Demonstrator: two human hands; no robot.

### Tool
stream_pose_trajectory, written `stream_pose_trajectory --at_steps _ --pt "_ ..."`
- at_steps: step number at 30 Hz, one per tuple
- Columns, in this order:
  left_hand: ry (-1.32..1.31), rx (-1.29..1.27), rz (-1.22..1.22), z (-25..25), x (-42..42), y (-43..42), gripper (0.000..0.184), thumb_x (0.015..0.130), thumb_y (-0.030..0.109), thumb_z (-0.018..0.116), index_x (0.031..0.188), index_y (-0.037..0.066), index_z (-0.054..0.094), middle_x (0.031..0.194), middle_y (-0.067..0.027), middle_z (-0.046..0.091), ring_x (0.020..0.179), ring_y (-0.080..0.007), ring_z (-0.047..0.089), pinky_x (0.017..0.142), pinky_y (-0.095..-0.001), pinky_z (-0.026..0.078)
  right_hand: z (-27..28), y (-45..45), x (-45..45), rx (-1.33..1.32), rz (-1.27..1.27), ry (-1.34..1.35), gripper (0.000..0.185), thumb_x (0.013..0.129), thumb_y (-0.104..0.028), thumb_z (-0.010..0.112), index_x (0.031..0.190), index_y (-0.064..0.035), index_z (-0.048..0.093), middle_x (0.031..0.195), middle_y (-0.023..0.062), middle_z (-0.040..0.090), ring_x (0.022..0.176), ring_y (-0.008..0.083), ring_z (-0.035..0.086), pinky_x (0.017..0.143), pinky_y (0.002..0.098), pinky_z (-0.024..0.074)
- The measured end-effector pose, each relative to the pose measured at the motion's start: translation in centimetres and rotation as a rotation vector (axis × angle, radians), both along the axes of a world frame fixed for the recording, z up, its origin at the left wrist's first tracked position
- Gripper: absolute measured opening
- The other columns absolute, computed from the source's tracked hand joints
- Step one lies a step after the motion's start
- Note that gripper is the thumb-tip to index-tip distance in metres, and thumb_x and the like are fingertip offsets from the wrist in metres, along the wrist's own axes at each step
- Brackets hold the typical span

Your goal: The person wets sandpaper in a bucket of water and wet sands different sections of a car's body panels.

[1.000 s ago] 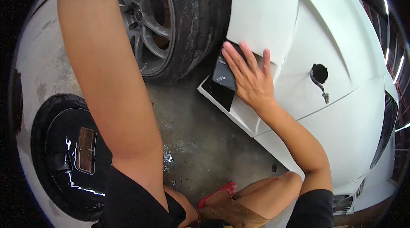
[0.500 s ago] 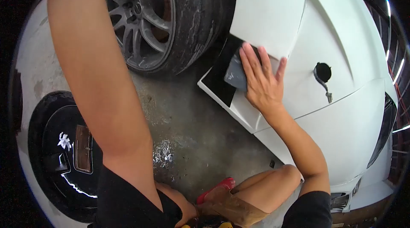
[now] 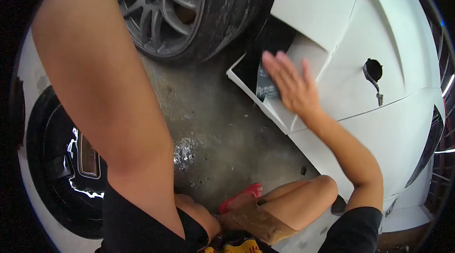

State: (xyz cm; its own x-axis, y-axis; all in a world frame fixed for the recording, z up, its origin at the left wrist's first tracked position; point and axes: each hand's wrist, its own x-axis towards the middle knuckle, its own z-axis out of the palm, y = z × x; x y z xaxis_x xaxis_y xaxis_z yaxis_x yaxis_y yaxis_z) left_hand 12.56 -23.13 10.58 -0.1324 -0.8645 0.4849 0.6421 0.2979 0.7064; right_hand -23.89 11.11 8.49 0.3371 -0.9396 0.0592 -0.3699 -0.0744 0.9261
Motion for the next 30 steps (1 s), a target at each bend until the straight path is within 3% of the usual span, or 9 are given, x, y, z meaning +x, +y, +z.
stream_pose_trajectory --at_steps 3,6,9,10,13,17,27,30 --pt "-0.010 0.043 -0.027 -2.3 -1.0 0.8 0.031 0.096 0.032 0.056 0.106 0.004 0.066 0.096 -0.0098 0.068 0.080 -0.0172 0.064 0.074 -0.0317 0.051 1.6 -1.1 0.1 0.096 0.007 0.113 0.069 0.092 -0.024 0.045 0.159 -0.0176 0.031 0.167 -0.0064 0.020 0.154 0.0168 0.017 0.125 0.0538 0.0002" --pt "0.007 0.061 -0.015 -3.4 -0.5 1.2 0.031 0.096 0.032 0.056 0.106 0.004 0.066 0.097 -0.0098 0.068 0.080 -0.0172 0.064 0.074 -0.0317 0.051 -0.2 1.1 -1.7 0.528 0.013 0.286 0.069 0.098 -0.031 0.041 0.161 -0.0173 0.020 0.169 -0.0050 0.011 0.156 0.0179 0.007 0.125 0.0531 -0.0022" --pt "0.020 0.080 -0.011 -4.4 0.1 1.7 0.031 0.096 0.032 0.056 0.106 0.004 0.066 0.097 -0.0098 0.068 0.080 -0.0172 0.064 0.074 -0.0316 0.051 -0.1 0.4 -0.9 0.704 -0.007 0.424 0.068 0.101 -0.039 0.038 0.162 -0.0171 0.015 0.169 -0.0036 0.009 0.156 0.0185 0.002 0.126 0.0519 -0.0036" --pt "0.023 0.089 -0.010 -4.9 0.3 1.9 0.031 0.096 0.032 0.057 0.106 0.004 0.066 0.097 -0.0098 0.068 0.080 -0.0171 0.064 0.075 -0.0316 0.051 0.5 -0.2 -0.5 0.766 -0.008 0.378 0.064 0.102 -0.034 0.037 0.161 -0.0161 0.019 0.169 -0.0055 0.012 0.156 0.0175 0.004 0.126 0.0525 -0.0013" --pt "0.015 0.109 -0.005 -6.0 0.9 2.2 0.031 0.096 0.032 0.057 0.106 0.004 0.066 0.097 -0.0097 0.068 0.081 -0.0171 0.064 0.075 -0.0316 0.051 1.8 -1.4 1.3 0.897 -0.019 0.575 0.064 0.102 -0.035 0.036 0.161 -0.0157 0.020 0.169 -0.0061 0.011 0.156 0.0188 0.004 0.126 0.0544 -0.0017" --pt "0.033 0.111 0.019 -6.1 2.7 2.3 0.031 0.096 0.032 0.057 0.106 0.004 0.066 0.097 -0.0097 0.068 0.081 -0.0171 0.064 0.075 -0.0315 0.051 -0.5 -0.3 0.6 0.865 -0.024 0.487 0.065 0.102 -0.042 0.034 0.161 -0.0159 0.020 0.168 -0.0050 0.013 0.156 0.0199 0.004 0.125 0.0568 -0.0070" --pt "0.051 0.113 0.062 -7.0 5.7 2.1 0.031 0.096 0.032 0.057 0.107 0.004 0.066 0.098 -0.0096 0.068 0.082 -0.0170 0.064 0.076 -0.0314 0.051 0.5 1.9 0.8 0.932 -0.044 0.693 0.063 0.103 -0.039 0.030 0.161 -0.0164 0.018 0.169 -0.0052 0.007 0.156 0.0205 0.003 0.126 0.0546 -0.0046" --pt "0.050 0.134 0.090 -8.2 6.7 2.6 0.031 0.096 0.032 0.057 0.107 0.004 0.066 0.098 -0.0096 0.068 0.082 -0.0170 0.064 0.076 -0.0313 0.051 1.1 0.9 1.6 0.863 -0.033 0.595 0.062 0.103 -0.038 0.029 0.161 -0.0157 0.021 0.169 -0.0045 0.011 0.156 0.0217 0.004 0.125 0.0547 -0.0061"
